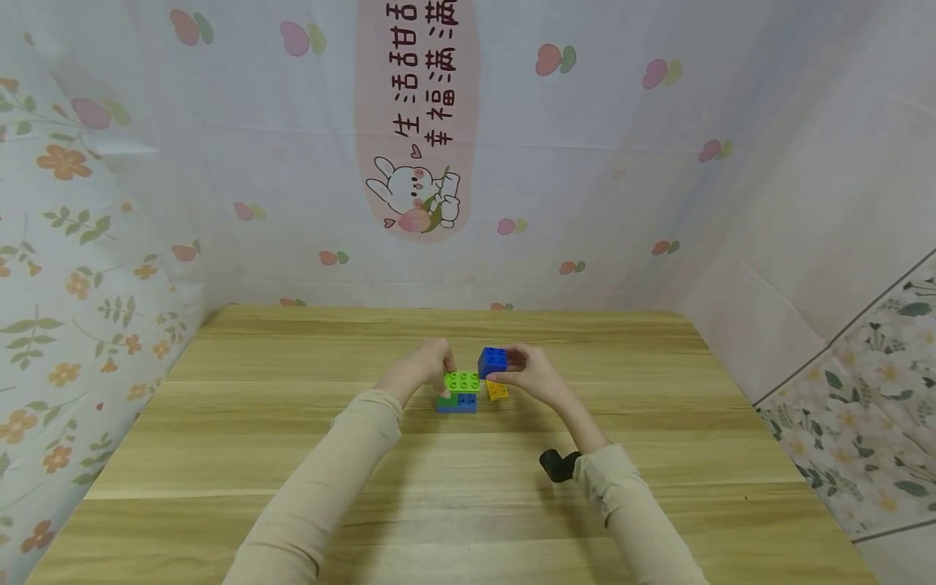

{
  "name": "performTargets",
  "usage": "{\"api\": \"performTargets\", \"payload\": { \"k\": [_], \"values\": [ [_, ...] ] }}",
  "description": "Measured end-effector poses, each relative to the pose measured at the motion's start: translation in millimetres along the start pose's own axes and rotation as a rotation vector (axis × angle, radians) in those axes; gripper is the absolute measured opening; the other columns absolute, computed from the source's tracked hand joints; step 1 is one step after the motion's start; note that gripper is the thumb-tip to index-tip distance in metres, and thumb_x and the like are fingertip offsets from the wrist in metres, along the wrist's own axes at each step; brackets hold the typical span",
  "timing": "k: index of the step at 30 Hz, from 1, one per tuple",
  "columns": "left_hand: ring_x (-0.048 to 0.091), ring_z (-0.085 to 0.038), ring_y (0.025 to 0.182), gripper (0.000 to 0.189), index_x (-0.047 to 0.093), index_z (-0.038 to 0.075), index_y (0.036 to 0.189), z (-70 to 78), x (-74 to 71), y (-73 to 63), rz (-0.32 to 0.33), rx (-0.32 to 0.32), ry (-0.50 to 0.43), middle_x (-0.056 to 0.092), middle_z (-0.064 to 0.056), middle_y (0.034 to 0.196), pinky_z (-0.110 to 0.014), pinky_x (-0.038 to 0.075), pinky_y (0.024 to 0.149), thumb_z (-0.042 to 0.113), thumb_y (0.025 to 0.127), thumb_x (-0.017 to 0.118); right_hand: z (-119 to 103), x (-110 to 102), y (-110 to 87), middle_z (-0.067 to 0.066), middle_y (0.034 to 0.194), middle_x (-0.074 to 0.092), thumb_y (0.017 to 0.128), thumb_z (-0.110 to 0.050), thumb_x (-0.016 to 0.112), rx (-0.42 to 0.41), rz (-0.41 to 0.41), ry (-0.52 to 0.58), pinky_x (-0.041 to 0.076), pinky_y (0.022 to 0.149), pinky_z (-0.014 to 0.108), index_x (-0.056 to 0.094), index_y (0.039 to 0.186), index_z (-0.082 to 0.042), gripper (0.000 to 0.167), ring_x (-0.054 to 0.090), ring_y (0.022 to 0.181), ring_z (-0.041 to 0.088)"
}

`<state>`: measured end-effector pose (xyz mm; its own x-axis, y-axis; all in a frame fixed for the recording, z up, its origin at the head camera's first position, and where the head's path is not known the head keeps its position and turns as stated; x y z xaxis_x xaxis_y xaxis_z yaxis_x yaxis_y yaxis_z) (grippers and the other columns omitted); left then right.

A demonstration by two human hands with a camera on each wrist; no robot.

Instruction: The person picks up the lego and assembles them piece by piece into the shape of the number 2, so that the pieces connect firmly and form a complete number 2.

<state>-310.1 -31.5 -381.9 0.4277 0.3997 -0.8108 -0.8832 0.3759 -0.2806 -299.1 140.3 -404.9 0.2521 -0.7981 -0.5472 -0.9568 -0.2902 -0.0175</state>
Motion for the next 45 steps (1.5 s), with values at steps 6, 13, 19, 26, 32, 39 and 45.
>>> {"api": "performTargets", "payload": {
  "k": [6, 13, 19, 26, 32, 39, 45],
  "values": [
    [0.061, -0.025, 0.098, 0.038, 0.066, -0.003, 0.1, 0.1, 0.4, 0.2, 0.003, -0.002, 0.015, 0.066, -0.014, 0.106, -0.032, 0.052, 0.087, 0.001, 0.064, 0.079, -0.9, 7.3, 2.4, 0.023, 0.112, 0.06, 0.08, -0.014, 0.07, -0.016, -0.023, 0.014, 0.053, 0.083, 0.035, 0.051, 0.121, 0.007, 0.049, 0.062, 0.098, 0.03],
    [0.061, -0.026, 0.101, 0.039, 0.066, -0.002, 0.102, 2.0, 1.8, -1.9, -0.009, -0.007, 0.013, 0.066, -0.013, 0.109, -0.033, 0.052, 0.087, 0.001, 0.066, 0.079, -2.4, 16.9, 1.5, 0.02, 0.106, 0.063, 0.079, -0.013, 0.071, -0.06, -0.045, 0.029, 0.054, 0.08, 0.032, 0.056, 0.114, 0.005, 0.042, 0.063, 0.092, 0.024],
    [0.061, -0.027, 0.102, 0.039, 0.066, -0.003, 0.102, 1.8, 4.2, 0.9, -0.014, -0.003, 0.007, 0.066, -0.014, 0.108, -0.033, 0.052, 0.087, 0.001, 0.066, 0.079, -4.7, 22.0, 1.1, 0.019, 0.103, 0.064, 0.078, -0.012, 0.071, -0.086, -0.047, 0.004, 0.054, 0.079, 0.031, 0.057, 0.111, 0.005, 0.039, 0.063, 0.089, 0.023],
    [0.061, -0.027, 0.101, 0.04, 0.066, -0.004, 0.102, 0.9, 3.6, 4.5, -0.012, 0.007, 0.015, 0.066, -0.015, 0.106, -0.032, 0.053, 0.085, 0.001, 0.065, 0.079, -3.5, 25.0, 4.1, 0.019, 0.103, 0.064, 0.078, -0.012, 0.071, -0.098, -0.045, -0.022, 0.054, 0.079, 0.032, 0.057, 0.111, 0.004, 0.039, 0.063, 0.091, 0.024],
    [0.061, -0.026, 0.101, 0.039, 0.066, -0.003, 0.101, 0.7, 0.9, 4.7, -0.018, -0.001, 0.024, 0.066, -0.014, 0.106, -0.032, 0.052, 0.086, 0.001, 0.065, 0.079, -5.9, 25.5, 5.7, 0.019, 0.102, 0.064, 0.079, -0.012, 0.071, -0.121, -0.05, -0.033, 0.054, 0.081, 0.033, 0.057, 0.111, 0.005, 0.039, 0.063, 0.091, 0.025],
    [0.062, -0.026, 0.1, 0.038, 0.067, -0.003, 0.101, -0.9, -2.0, 3.7, -0.017, 0.001, 0.02, 0.066, -0.015, 0.107, -0.032, 0.053, 0.085, 0.001, 0.065, 0.079, -11.9, 26.3, 8.9, 0.017, 0.099, 0.066, 0.077, -0.01, 0.072, -0.156, -0.057, -0.079, 0.054, 0.079, 0.032, 0.06, 0.107, 0.004, 0.035, 0.065, 0.089, 0.025],
    [0.061, -0.027, 0.1, 0.039, 0.066, -0.004, 0.101, -1.2, -1.8, 3.7, -0.012, 0.01, 0.008, 0.066, -0.015, 0.106, -0.032, 0.053, 0.084, 0.001, 0.065, 0.079, -19.8, 25.5, 7.2, 0.013, 0.089, 0.067, 0.077, -0.013, 0.072, -0.193, -0.059, -0.196, 0.054, 0.071, 0.028, 0.065, 0.099, 0.001, 0.027, 0.064, 0.079, 0.02]
  ]
}}
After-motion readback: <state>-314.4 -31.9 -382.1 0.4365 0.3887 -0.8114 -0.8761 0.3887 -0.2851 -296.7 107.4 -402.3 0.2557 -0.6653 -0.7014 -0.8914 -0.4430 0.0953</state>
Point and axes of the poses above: each hand's wrist, its own y-axis towards the middle knuckle, its own x-axis out of the palm, z = x × y, the point moved 4 cm from there along y, towards the middle knuckle
